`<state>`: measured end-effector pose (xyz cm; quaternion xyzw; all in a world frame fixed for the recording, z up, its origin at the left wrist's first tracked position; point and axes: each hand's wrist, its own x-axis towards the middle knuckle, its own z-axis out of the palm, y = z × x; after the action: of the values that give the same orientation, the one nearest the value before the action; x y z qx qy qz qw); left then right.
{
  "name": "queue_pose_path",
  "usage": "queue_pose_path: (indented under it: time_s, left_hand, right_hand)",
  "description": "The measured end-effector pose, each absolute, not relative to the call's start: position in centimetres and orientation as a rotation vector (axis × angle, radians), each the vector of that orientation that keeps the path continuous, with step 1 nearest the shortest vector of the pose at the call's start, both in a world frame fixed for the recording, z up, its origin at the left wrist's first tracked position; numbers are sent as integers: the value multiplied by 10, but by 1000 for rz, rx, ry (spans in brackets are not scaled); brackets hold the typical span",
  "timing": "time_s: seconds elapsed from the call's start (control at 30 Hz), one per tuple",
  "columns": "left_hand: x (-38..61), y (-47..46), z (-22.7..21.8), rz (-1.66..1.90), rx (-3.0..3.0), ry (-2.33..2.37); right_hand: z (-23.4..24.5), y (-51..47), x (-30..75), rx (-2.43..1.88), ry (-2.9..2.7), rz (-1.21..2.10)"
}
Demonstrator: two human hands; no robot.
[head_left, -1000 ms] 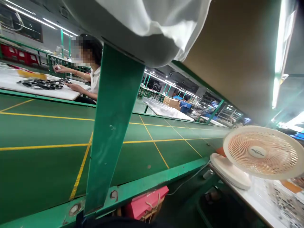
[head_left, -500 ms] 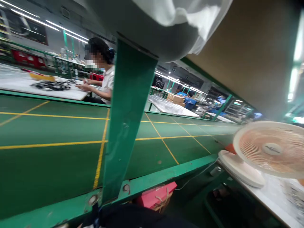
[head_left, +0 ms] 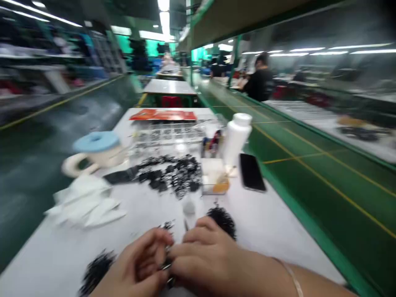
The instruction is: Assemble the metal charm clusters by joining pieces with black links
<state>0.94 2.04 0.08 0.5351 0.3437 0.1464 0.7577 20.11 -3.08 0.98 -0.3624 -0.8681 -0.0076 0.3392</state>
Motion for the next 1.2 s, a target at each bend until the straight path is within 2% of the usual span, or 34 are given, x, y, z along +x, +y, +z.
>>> queue_pose_path:
  time_s: [0.1,0.27,0.9,1.2]
  left_hand:
    - [1,19,8,363,1208,720]
    - [6,24,20,375,1206,740]
    - [12,26,17,400,909,650]
    - [9,27,8,339,718,381]
  right_hand:
    - [2,-33,197,-893,-2187,65]
    - [-1,-40,200,-1056,-2133,168]
    - [11,-36,211,-1131,-2122,296]
    - [3,-34,208,-1072,-1835,691]
